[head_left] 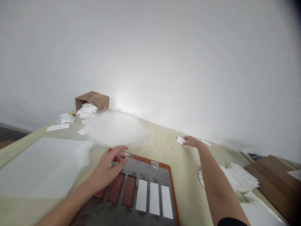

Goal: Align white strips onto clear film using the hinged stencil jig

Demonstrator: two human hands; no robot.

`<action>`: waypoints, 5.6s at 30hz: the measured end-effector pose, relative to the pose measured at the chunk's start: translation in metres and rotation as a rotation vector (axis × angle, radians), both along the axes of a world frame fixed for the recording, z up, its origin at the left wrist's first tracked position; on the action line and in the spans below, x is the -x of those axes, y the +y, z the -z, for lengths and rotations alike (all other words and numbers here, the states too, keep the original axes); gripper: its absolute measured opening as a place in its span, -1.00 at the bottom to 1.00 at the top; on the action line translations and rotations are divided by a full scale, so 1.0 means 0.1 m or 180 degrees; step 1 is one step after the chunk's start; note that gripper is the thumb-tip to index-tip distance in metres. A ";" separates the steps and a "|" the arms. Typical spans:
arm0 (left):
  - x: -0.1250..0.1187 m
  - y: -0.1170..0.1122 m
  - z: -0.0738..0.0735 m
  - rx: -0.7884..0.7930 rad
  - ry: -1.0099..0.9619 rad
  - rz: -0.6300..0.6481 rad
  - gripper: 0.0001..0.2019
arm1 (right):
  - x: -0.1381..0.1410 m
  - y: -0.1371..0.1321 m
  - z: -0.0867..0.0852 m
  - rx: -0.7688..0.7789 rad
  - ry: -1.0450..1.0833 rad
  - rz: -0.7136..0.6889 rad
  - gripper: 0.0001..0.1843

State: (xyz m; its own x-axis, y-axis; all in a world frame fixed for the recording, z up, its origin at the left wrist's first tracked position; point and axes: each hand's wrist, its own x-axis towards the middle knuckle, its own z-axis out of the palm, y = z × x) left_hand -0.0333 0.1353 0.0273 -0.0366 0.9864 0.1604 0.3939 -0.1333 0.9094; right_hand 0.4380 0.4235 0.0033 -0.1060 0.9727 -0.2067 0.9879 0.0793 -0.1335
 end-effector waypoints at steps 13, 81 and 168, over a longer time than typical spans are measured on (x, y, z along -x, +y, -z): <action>-0.03 -0.05 -0.05 -0.0093 -0.0077 0.0076 -0.60 | 0.42 -0.54 -0.28 -0.0947 0.0666 -0.0048 -0.71; 0.01 0.10 0.18 -0.0928 0.0423 0.0339 -0.62 | 1.49 -2.08 0.21 -0.1410 0.0078 0.0493 -0.59; 0.01 0.10 0.18 -0.0900 0.0370 0.0321 -0.63 | 1.58 -1.94 0.13 -0.1103 0.0581 0.0719 -0.59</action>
